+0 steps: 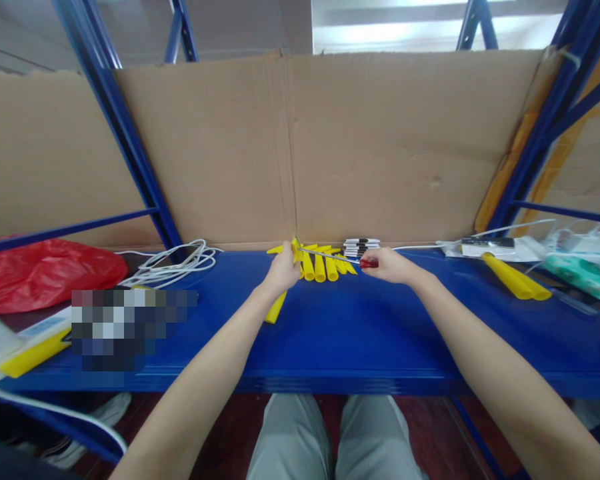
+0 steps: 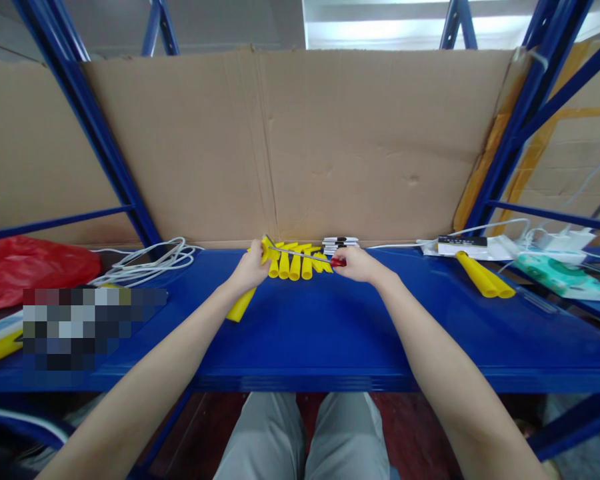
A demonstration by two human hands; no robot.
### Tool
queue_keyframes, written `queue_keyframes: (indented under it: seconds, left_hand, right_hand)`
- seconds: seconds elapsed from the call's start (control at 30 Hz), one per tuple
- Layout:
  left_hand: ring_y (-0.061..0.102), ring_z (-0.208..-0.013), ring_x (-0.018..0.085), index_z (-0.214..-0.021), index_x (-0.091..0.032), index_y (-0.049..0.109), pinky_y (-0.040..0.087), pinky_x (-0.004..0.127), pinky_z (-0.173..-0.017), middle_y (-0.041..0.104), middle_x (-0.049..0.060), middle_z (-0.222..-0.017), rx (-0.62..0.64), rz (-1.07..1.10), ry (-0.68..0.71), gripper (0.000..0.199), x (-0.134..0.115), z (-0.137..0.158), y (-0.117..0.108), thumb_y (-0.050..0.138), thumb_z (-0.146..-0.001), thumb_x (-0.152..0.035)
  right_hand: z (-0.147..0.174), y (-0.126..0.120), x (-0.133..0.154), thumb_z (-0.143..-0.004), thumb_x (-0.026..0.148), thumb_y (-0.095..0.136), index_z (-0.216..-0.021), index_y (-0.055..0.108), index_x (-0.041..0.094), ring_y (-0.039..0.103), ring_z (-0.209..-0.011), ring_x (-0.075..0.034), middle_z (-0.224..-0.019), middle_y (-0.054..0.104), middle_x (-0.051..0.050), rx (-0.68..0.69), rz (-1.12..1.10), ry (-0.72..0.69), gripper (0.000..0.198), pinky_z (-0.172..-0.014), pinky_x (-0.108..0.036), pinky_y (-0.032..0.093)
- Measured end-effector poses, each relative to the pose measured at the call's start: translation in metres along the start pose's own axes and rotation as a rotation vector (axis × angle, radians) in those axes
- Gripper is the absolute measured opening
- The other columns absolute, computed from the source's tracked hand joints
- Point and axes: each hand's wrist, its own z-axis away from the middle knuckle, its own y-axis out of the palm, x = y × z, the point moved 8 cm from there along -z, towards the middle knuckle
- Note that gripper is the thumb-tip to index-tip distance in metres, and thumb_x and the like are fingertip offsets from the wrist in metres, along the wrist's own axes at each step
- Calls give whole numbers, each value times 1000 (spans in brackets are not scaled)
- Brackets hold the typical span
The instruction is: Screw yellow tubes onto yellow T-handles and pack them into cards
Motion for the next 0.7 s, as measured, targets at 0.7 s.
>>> queue_keyframes:
  seconds: [0.7]
  left_hand:
    - [65, -90, 25, -103, -20, 42, 47, 30, -72, 66, 11, -90, -20, -87, -95, 30, 5, 2, -1, 51, -76, -11]
  right_hand:
    - [4, -4, 2, -79, 24, 50, -102, 60, 17, 63, -84, -25, -98, 69, -12, -25, 377, 160, 25, -70, -30, 43]
